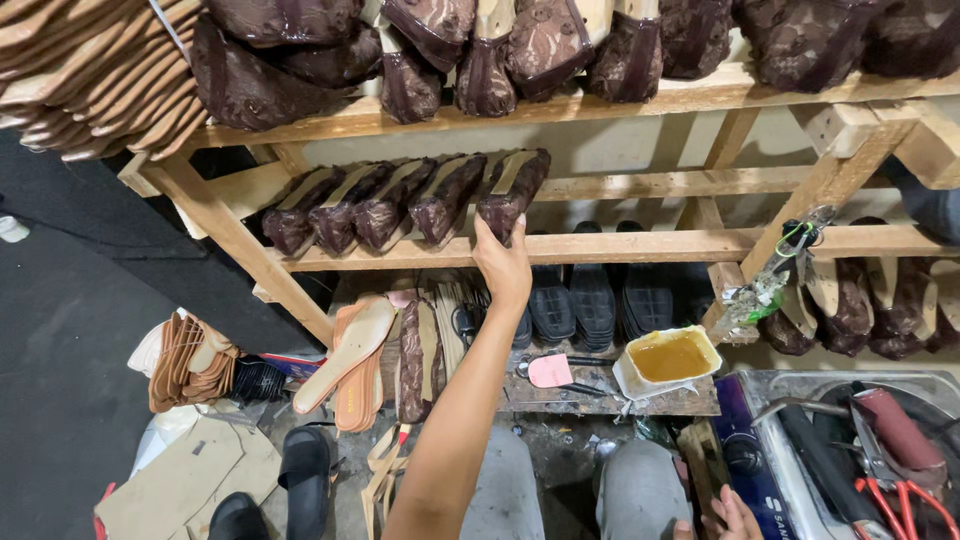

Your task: The person sits on the floor, takes a shoe upper with a cardboard sole template from a rack, and spreads adhesive by hand over the sole area, dipping fingers into a container of glue as needed. They press and smooth the glue across the surface, then place the finished shoe part back onto the rack shelf.

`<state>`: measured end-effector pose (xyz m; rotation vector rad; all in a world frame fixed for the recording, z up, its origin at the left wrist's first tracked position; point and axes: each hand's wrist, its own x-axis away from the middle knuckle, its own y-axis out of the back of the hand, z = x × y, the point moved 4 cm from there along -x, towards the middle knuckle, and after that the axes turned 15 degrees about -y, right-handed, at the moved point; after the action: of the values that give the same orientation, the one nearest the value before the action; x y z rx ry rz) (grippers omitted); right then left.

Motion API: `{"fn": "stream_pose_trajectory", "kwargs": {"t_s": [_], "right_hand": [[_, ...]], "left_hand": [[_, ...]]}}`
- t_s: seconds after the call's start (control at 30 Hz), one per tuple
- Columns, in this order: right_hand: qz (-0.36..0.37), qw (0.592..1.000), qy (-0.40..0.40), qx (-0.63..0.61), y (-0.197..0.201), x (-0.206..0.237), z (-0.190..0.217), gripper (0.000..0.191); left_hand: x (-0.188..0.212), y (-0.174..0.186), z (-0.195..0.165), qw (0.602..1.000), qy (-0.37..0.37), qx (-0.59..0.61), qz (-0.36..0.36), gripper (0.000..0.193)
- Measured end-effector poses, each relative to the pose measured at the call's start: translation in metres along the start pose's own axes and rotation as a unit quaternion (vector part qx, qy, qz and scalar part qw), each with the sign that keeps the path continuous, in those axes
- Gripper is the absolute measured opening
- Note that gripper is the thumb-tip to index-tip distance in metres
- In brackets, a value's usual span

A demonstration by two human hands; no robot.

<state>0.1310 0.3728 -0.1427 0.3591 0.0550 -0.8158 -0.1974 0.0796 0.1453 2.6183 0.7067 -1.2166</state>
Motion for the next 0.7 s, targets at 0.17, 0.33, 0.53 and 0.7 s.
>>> {"fn": "stream_pose_trajectory", "kwargs": {"t_s": [0.17,0.33,0.53,0.7], "right_hand": [[0.004,1.000,-0.011,0.019,-0.003,-0.004,-0.021,0.086],[-0.020,1.000,0.019,0.006,-0.007,0.000,-0.013,0.085],[-0.048,0.997,0.057,0.024,-0.009,0.005,-0.003,0.088],[-0.080,0.995,0.056,0.007,-0.013,0.013,0.000,0.083]], "left_hand": [[-0.002,0.006,-0.011,1.000,-0.012,0.013,0.022,0.040],[0.000,0.012,-0.018,0.998,-0.043,0.003,0.037,0.042],[0.000,0.015,-0.004,0.999,-0.035,-0.024,0.029,0.047],[0.002,0.015,0.005,0.999,-0.028,-0.007,0.024,0.045]]}}
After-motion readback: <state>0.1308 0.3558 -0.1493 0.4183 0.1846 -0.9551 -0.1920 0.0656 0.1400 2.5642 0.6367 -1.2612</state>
